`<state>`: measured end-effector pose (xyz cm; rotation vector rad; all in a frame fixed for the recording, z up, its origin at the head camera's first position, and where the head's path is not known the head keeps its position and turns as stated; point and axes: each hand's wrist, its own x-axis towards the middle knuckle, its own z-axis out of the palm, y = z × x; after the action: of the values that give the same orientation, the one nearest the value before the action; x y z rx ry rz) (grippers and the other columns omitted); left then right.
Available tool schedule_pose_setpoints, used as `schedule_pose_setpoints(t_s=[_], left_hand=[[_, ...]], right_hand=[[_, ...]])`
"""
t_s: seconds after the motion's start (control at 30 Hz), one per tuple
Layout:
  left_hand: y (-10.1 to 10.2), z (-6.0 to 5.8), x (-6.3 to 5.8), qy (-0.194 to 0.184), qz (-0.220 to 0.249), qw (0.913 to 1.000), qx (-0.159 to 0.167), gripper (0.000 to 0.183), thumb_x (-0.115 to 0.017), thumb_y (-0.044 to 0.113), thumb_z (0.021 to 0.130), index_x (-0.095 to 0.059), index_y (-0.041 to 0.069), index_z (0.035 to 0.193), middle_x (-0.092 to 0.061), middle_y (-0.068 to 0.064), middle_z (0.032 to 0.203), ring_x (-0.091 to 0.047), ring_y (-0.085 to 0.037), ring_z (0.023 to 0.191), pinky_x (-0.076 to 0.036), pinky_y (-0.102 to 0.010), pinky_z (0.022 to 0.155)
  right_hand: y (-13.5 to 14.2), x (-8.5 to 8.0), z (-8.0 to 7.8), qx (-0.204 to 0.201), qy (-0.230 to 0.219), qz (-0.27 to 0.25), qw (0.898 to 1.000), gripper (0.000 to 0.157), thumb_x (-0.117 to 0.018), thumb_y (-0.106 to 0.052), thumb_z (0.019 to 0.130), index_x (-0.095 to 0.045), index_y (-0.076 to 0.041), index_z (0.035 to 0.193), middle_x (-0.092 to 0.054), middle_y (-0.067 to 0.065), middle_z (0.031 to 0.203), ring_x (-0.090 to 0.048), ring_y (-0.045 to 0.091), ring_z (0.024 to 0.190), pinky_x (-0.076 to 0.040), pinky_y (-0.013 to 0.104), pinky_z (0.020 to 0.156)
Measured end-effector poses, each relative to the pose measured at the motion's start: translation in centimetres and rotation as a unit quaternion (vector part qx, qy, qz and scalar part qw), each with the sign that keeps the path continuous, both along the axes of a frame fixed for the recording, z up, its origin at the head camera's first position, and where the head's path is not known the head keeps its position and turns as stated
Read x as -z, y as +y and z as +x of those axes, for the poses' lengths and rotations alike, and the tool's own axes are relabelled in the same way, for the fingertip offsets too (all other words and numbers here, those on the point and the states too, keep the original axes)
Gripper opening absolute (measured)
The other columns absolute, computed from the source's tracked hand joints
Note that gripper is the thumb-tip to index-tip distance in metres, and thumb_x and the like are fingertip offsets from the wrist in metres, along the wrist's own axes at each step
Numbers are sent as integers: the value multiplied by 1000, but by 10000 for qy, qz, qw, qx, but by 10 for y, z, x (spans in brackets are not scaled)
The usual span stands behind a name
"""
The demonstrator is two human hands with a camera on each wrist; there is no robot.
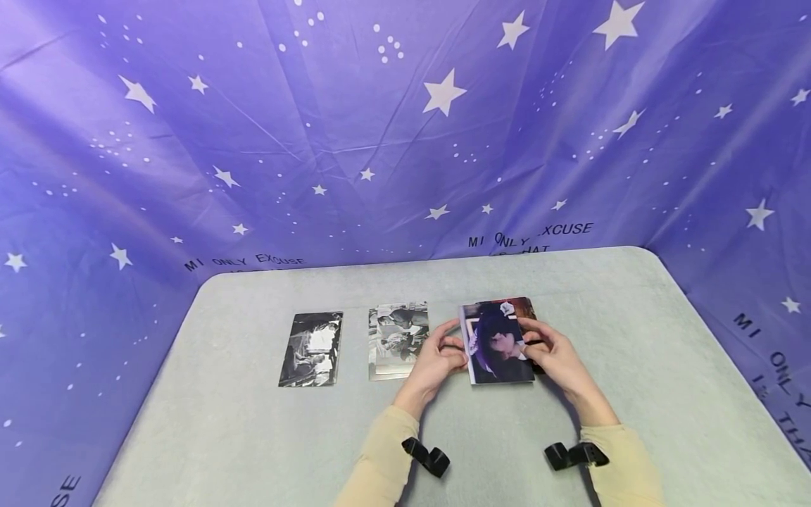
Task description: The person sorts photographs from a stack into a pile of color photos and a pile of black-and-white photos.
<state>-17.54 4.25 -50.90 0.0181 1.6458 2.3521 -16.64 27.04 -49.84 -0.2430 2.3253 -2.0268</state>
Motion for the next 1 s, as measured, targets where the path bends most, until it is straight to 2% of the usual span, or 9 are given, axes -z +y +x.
schedule_pose_setpoints(t_s=[0.23, 0.33, 0.43, 0.63, 0.7, 0.77, 0.93, 1.0], left_hand=[[9, -6, -2, 46, -149, 9999, -37, 71, -53, -25, 68, -47, -4, 136, -52, -6, 88, -56, -9, 65, -55, -24, 62], [12, -7, -2, 54, -183, 9998, -35, 70, -52, -25, 68, -47, -5, 135, -53, -6, 88, -56, -9, 64, -56, -26, 64], [16, -9, -2, 48, -224, 9997, -16, 69, -52, -25, 68, -47, -6, 134, -53, -6, 88, -57, -9, 64, -56, -27, 64], [22, -13, -2, -142, -357, 9993, 29, 64, -56, -24, 71, -50, -6, 133, -55, -7, 89, -62, -20, 72, -57, -28, 66], [23, -13, -3, -180, -376, 9991, 73, 62, -56, -23, 72, -51, -7, 132, -55, -7, 89, -62, -22, 75, -57, -29, 68], [23, -14, -4, -201, -376, 9990, 120, 60, -57, -22, 73, -51, -8, 131, -55, -6, 90, -63, -21, 75, -57, -30, 69], [26, -13, -4, -147, -427, 9988, 177, 56, -57, -21, 73, -52, -11, 128, -56, -7, 89, -62, -17, 73, -57, -30, 69], [26, -13, -4, -119, -485, 9986, 177, 54, -58, -20, 73, -53, -12, 126, -58, -9, 89, -61, -15, 72, -57, -30, 68]], right_hand=[[6, 0, -2, 208, 21, 361, 9991, 45, -57, 11, 86, -50, 8, 130, -58, 0, 93, -59, 4, 74, -46, 16, 62], [7, 0, -2, 353, 51, 515, 9980, 45, -58, 11, 86, -49, 10, 130, -59, -1, 92, -58, 4, 73, -46, 17, 60], [10, 0, -3, 481, 87, 629, 9968, 45, -59, 10, 85, -55, 4, 129, -60, -2, 93, -57, 3, 72, -44, 17, 56], [16, 2, -3, 596, 37, 488, 9970, 50, -59, 12, 85, -63, -24, 119, -60, -4, 92, -52, 3, 65, -39, 19, 44], [18, 3, -4, 609, 41, 468, 9970, 52, -58, 13, 84, -64, -27, 117, -60, -5, 91, -53, 3, 65, -39, 19, 44], [19, 3, -4, 632, 53, 523, 9966, 49, -58, 12, 84, -64, -23, 118, -61, -5, 91, -54, 2, 67, -39, 18, 46], [21, 3, -5, 733, 58, 900, 9932, 40, -58, 11, 84, -57, 7, 124, -62, -6, 90, -56, 2, 71, -42, 16, 56], [22, 4, -6, 775, 46, 1010, 9919, 40, -57, 10, 84, -52, 14, 124, -61, -5, 90, -55, 1, 71, -42, 16, 56]])
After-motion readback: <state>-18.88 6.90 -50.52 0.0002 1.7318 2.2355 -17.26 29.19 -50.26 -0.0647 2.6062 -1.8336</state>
